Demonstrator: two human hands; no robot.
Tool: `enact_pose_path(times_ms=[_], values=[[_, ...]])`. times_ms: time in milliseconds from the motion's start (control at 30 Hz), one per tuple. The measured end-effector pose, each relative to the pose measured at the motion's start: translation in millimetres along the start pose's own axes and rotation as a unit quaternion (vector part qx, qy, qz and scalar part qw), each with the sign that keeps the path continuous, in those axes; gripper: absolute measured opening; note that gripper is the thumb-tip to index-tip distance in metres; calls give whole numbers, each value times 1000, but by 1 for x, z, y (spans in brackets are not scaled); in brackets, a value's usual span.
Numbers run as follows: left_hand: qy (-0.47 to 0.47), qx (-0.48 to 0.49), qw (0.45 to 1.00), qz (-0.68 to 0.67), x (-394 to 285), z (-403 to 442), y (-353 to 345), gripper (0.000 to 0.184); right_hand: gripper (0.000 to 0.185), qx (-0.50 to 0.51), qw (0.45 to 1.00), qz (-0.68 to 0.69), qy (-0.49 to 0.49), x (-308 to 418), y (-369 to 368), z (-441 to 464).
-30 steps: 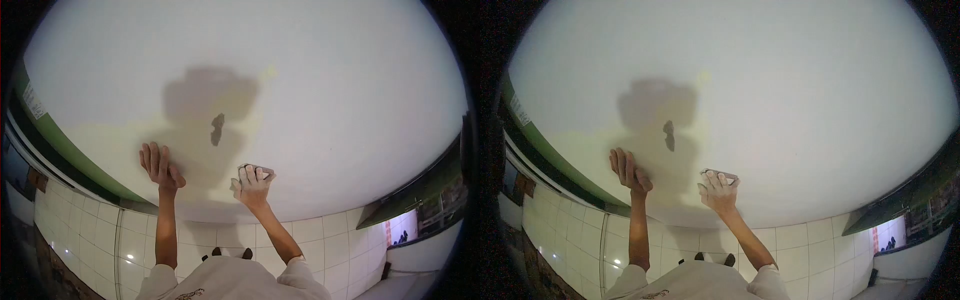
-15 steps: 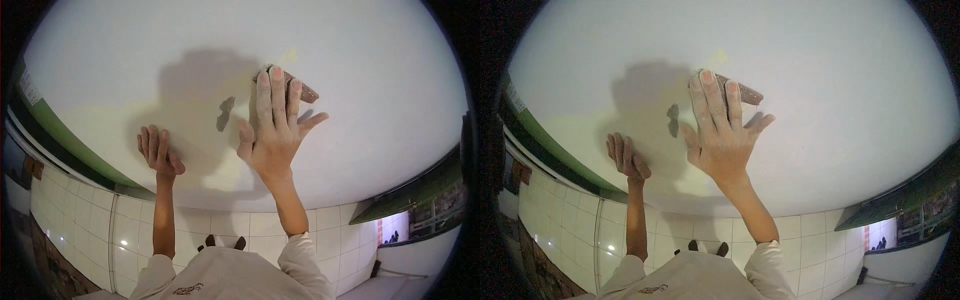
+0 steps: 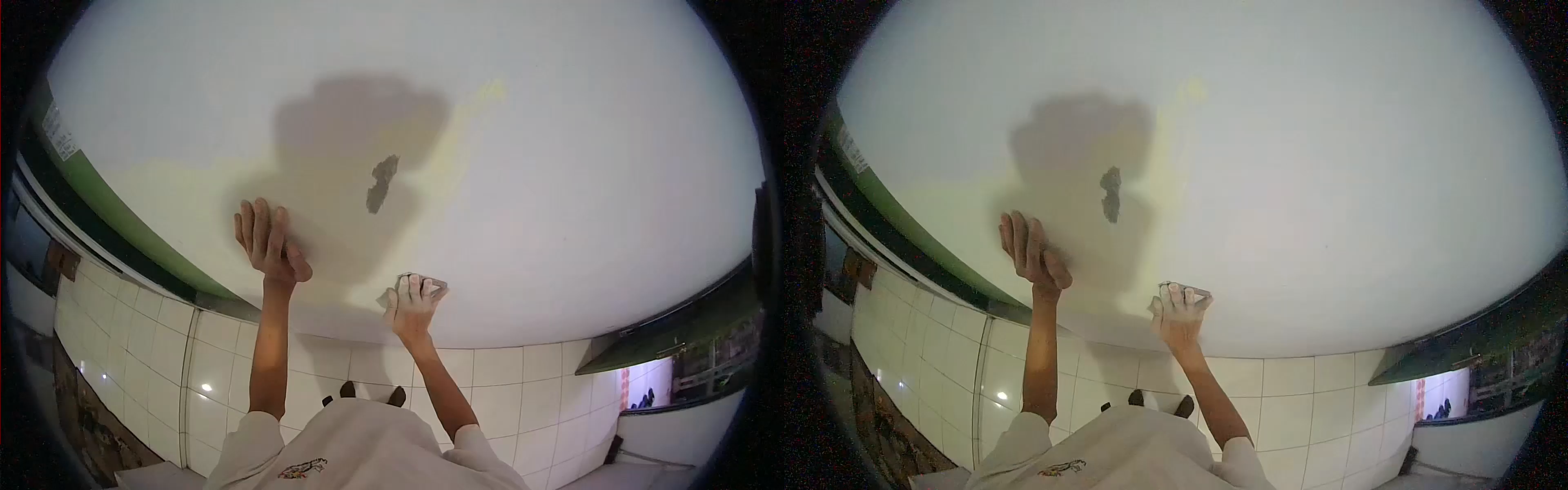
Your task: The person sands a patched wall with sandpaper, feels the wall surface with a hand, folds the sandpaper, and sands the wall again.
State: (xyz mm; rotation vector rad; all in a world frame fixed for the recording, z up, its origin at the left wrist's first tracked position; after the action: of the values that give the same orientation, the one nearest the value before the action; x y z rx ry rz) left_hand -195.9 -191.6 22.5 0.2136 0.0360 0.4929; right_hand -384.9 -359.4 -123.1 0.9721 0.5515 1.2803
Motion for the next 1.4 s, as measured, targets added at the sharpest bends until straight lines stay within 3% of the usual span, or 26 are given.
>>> enact_pose_path(times_ms=[67, 133, 200, 300, 333, 533, 600, 667, 733, 900, 1067, 1233, 1367, 1400], values=[[-8, -1, 1000, 0, -4, 1, -1, 51, 40, -58, 998, 30, -14, 2, -2, 7], [-12, -2, 1000, -1, 0, 1, -1, 51, 41, -53, 997, 46, -12, 3, -4, 7], [-1, 3, 1000, 2, -1, 0, -1, 50, 44, -120, 992, -11, 25, 2, -3, 10], [-3, -10, 1000, -4, -7, 4, 1, 50, 45, -54, 998, 18, -14, 9, 21, 19], [0, -7, 1000, -5, -6, 1, 2, 50, 46, -32, 999, 27, -28, 13, 33, 24], [6, 2, 1000, 2, -5, 1, 4, 49, 51, -185, 979, -83, 13, 46, 155, 128], [-3, -17, 1000, -1, -3, 1, 2, 48, 62, -190, 979, -66, 12, 55, 202, 156], [0, -16, 1000, -4, -3, 0, 2, 48, 61, -259, 964, -54, 42, 60, 239, 180], [2, -20, 1000, -4, -2, -1, 2, 47, 61, -264, 963, -44, 42, 64, 241, 184], [14, -17, 1000, -5, -4, 0, 6, 47, 61, -248, 965, -60, 51, 55, 215, 158], [11, -16, 1000, -3, -4, -1, 5, 48, 55, -200, 979, -21, 23, 34, 139, 102], [5, -13, 1000, -2, -3, -1, 5, 49, 60, -65, 997, -31, 12, 18, 61, 33], [6, -14, 1000, -4, -2, -3, 5, 49, 56, -103, 994, -34, 27, 7, 25, 20], [8, -6, 1000, 0, 0, -3, 4, 50, 47, -108, 994, -22, 3, 8, 22, 22]])
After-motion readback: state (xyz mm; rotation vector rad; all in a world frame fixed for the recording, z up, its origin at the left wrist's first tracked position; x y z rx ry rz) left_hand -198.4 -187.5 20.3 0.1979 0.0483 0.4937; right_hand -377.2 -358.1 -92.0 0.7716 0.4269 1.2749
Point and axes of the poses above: each hand's wrist, its own z-axis towards the middle knuckle, its own y-axis out of the back of the hand, x = y × z, the point moved 1 cm from there along z, towards the middle knuckle, and after that the axes turned 11 degrees about x, right-handed, at the moved point
